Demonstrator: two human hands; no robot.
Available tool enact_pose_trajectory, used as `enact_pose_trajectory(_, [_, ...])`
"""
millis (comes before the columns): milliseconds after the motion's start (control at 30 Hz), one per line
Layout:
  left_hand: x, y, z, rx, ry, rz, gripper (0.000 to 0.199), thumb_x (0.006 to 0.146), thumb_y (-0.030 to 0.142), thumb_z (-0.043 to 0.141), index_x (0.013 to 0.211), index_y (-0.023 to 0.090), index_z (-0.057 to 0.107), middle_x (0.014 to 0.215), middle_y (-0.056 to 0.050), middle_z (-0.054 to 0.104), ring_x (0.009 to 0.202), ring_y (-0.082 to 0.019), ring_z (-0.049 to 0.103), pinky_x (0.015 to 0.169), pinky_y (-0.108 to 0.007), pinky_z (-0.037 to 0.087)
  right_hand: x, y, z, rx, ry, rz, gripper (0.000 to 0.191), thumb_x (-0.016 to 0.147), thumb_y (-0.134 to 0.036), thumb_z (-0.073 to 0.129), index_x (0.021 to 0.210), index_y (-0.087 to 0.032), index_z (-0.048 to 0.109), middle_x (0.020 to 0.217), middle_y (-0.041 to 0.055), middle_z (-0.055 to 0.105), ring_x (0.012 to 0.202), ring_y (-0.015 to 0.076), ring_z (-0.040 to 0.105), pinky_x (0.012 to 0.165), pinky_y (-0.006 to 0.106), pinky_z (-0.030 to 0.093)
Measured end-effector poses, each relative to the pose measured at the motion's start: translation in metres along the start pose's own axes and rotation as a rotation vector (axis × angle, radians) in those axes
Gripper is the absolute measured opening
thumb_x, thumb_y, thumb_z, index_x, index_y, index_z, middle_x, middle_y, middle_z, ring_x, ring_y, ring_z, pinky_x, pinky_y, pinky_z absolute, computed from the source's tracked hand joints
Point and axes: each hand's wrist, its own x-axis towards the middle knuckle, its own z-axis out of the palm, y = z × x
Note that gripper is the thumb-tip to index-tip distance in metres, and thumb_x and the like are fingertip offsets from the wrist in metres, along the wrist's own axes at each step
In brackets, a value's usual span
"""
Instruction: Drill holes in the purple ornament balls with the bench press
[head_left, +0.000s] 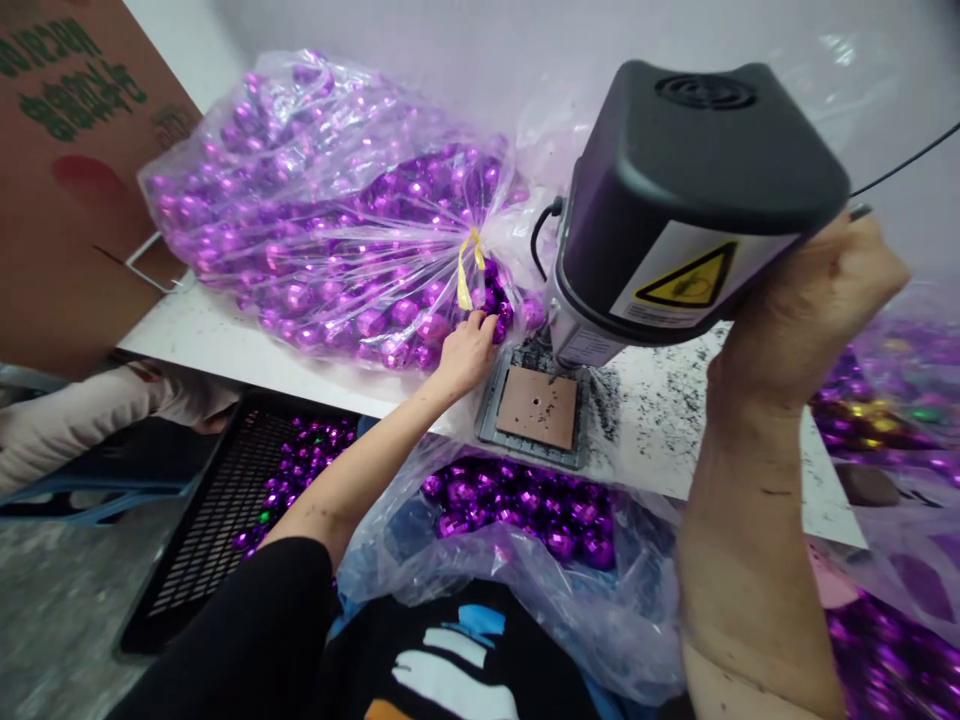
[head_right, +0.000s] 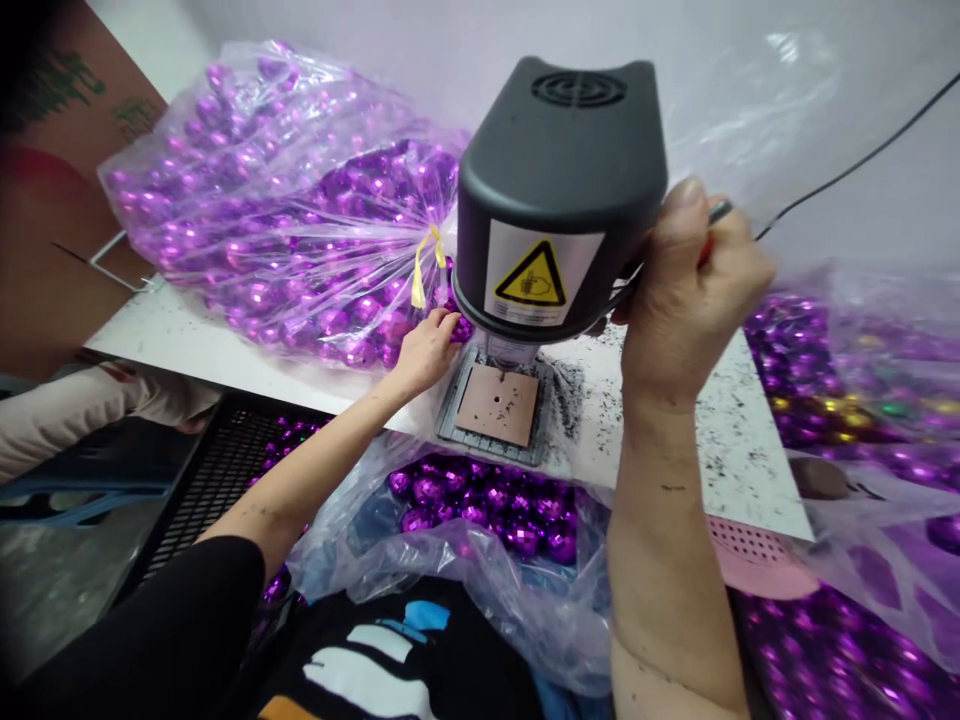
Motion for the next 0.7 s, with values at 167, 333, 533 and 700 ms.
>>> enact_pose_trajectory(167, [0.027, 0.005, 0.021, 0.073, -0.042, -0.092, 0.033, 0.09, 0.024, 0.061, 0.122, 0.015, 0.059, 0.127, -0.017, 0.058, 0.108, -0.031, 0.063, 0.082, -0.04, 0.052, 0.0, 0.006, -0.002, -0.013, 0.005, -0.001, 0.065, 0.076, -0.074, 0.046, 0.062, -0.011, 0.038, 0.056, -0.0045, 0.044, 0.046, -0.0058, 0.035, 0.039, 0.011, 0.023])
enact_pose_trajectory(333, [0.005, -0.008, 0.002, -0.521, 0.07, -0.14, 0.039, 0.086, 0.034, 0.071, 0.12, 0.018, 0.06, 0.121, -0.012, 0.065, 0.104, -0.027, 0.067, 0.084, -0.037, 0.053, 0.001, 0.01, -0.002, -0.002, 0.006, 0.008, 0.064, 0.078, -0.073, 0.044, 0.063, -0.012, 0.037, 0.056, -0.0045, 0.038, 0.046, -0.0048, 0.035, 0.04, 0.013, 0.024])
enact_pose_trajectory(533, [-0.049, -0.022, -0.011, -1.717, -0.27, -0.35, 0.042, 0.087, 0.05, 0.065, 0.115, 0.02, 0.058, 0.1, -0.008, 0.072, 0.074, -0.019, 0.074, 0.057, -0.025, 0.054, -0.001, 0.003, 0.0, -0.015, 0.024, -0.004, 0.062, 0.081, -0.07, 0.046, 0.06, -0.012, 0.034, 0.053, -0.0039, 0.033, 0.049, -0.0042, 0.034, 0.044, 0.015, 0.022])
enact_pose_trajectory(700, [-0.068, -0.019, 0.004, -2.034, -0.462, -0.461, 0.03, 0.088, 0.041, 0.066, 0.109, 0.02, 0.063, 0.102, -0.008, 0.074, 0.085, -0.021, 0.075, 0.062, -0.025, 0.058, 0.0, 0.005, -0.002, -0.034, 0.003, -0.017, 0.063, 0.083, -0.07, 0.043, 0.061, -0.012, 0.035, 0.053, -0.0043, 0.034, 0.048, -0.0044, 0.034, 0.043, 0.016, 0.022])
